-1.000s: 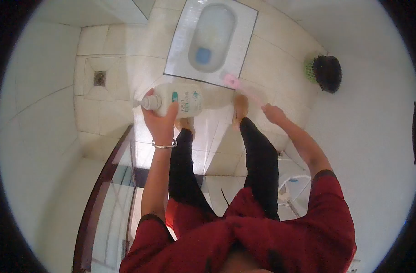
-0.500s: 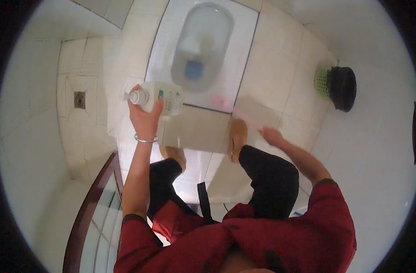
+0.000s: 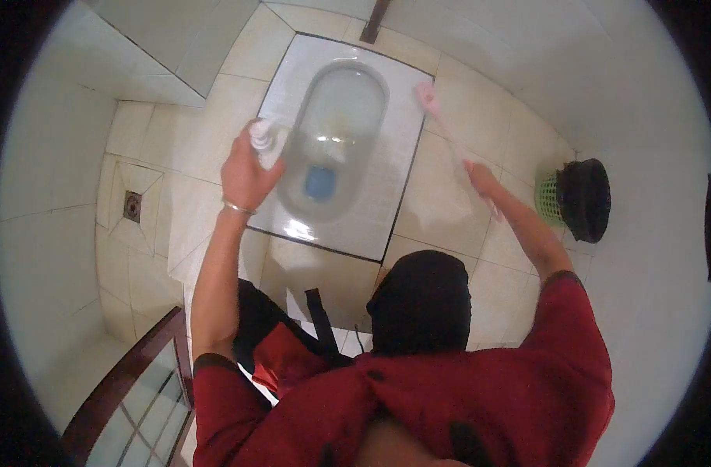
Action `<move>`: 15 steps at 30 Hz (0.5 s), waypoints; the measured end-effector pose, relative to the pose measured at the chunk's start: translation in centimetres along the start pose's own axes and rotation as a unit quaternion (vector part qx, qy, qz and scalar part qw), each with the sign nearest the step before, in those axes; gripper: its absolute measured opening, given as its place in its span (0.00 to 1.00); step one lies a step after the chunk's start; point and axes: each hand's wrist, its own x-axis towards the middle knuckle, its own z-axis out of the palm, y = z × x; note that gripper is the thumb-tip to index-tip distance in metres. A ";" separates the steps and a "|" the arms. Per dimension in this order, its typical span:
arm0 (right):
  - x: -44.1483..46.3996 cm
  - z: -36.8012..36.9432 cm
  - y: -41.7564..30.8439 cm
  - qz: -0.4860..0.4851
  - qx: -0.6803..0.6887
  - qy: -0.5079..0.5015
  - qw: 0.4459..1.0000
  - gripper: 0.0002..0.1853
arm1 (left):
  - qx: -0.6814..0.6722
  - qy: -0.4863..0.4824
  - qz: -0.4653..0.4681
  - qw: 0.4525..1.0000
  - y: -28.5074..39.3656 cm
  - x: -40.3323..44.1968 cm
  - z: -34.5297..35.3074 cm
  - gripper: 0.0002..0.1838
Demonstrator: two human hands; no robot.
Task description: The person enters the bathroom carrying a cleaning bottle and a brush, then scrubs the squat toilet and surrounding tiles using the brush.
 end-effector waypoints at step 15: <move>-8.5 14.7 3.6 -0.039 -0.162 -0.060 0.984 0.29 | -0.037 0.034 -0.030 0.998 1.0 -5.4 -1.2 0.31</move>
